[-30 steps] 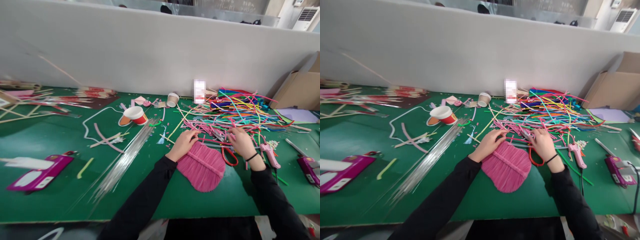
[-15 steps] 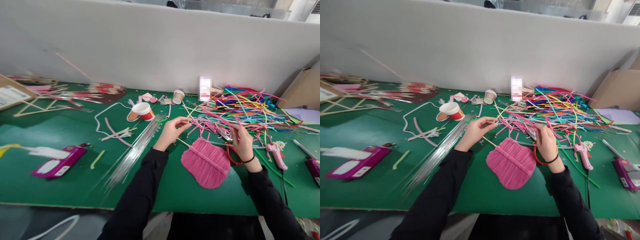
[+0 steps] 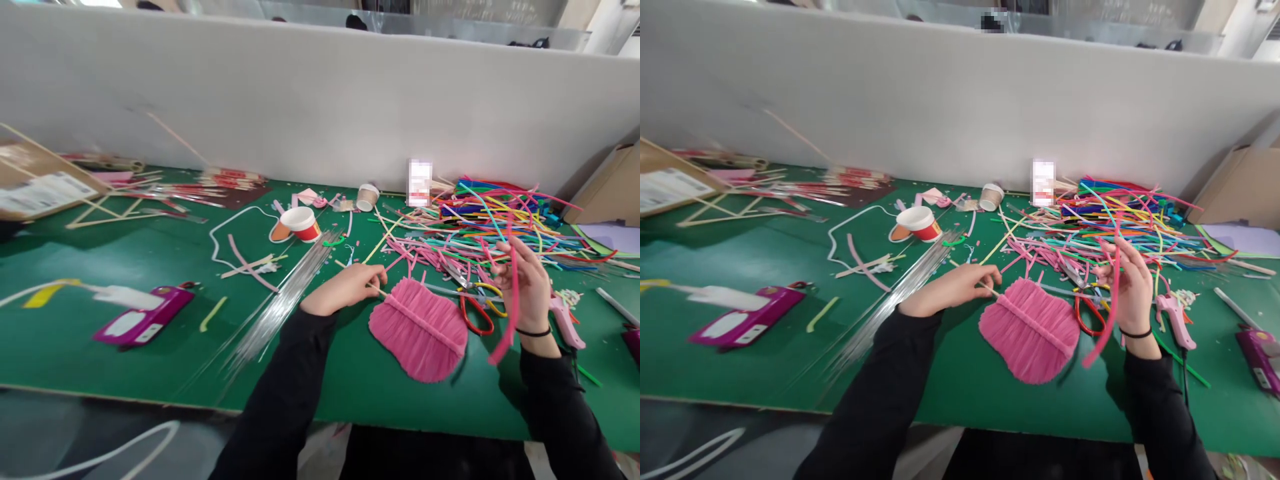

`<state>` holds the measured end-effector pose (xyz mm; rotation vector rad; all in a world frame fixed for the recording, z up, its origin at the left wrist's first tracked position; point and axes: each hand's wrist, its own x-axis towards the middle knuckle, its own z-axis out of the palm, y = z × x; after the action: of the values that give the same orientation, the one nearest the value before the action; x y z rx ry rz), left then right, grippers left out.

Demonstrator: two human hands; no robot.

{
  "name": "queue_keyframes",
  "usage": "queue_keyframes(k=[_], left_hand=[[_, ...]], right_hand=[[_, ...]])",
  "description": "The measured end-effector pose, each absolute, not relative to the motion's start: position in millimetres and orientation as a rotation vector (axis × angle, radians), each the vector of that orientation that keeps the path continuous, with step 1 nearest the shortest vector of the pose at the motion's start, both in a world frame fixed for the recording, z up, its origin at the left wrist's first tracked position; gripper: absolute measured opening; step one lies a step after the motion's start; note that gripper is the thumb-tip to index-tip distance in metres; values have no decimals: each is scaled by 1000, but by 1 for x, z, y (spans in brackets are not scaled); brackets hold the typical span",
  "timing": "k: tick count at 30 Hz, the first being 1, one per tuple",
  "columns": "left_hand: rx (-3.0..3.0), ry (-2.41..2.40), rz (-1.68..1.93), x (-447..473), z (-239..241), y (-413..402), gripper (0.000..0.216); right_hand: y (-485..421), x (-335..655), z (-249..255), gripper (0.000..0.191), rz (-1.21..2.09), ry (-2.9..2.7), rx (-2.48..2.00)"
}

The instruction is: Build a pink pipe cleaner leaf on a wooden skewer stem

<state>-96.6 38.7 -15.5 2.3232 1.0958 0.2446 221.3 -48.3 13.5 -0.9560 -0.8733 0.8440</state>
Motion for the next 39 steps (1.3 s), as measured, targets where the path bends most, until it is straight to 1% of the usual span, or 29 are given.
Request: queue_keyframes(k=[2,4,7,11,12,13,15,16,17,20,21,22,25,27,34,39], left_hand=[[2455,1172,405,-93,-8,40,11],[2589,1287,615,-89,1,40,12],[2663,1426,970,-80,11,34,26],[2492,1498,1378,-66,10,26,33],[2397,1500,1455,-62,7,25,37],[2282,1479,1504,-58,3,25,46],[1971,1362,1512,-49,-8,25,75],[1823,1287,1434,-45,-14,26,85],[1704,1213,1328,-41,-20,27,88],[1459,1138,1124,-34,-32,28,76],[1424,1111,1106,-34,-33,28,77],[1402,1077,1103,-34,-33,28,81],[1393,970,1148,-36,-29,27,104],[1416,960,1190,-37,-25,26,113],[1423,938,1166,-38,-10,21,100],[1495,829,1156,-36,9,2,94]], right_hand=[[-44,227,9,30,993,-829,-931],[-41,227,3,27,1043,-798,-903],[-40,218,-5,24,1091,-778,-869],[-40,205,-12,27,1139,-762,-868],[-39,203,-14,28,1151,-747,-877],[-38,202,-17,30,1164,-727,-890],[-36,199,-23,34,1187,-676,-920],[-35,197,-26,35,1197,-649,-931],[-34,195,-29,36,1209,-627,-938],[-33,189,-34,37,1232,-584,-927],[-33,187,-35,37,1236,-579,-919],[-33,186,-35,37,1237,-578,-912],[-34,187,-34,39,1234,-580,-902],[-33,189,-34,39,1225,-575,-906],[-33,199,-26,38,1203,-574,-888],[-41,204,-6,36,1059,-630,-850]])
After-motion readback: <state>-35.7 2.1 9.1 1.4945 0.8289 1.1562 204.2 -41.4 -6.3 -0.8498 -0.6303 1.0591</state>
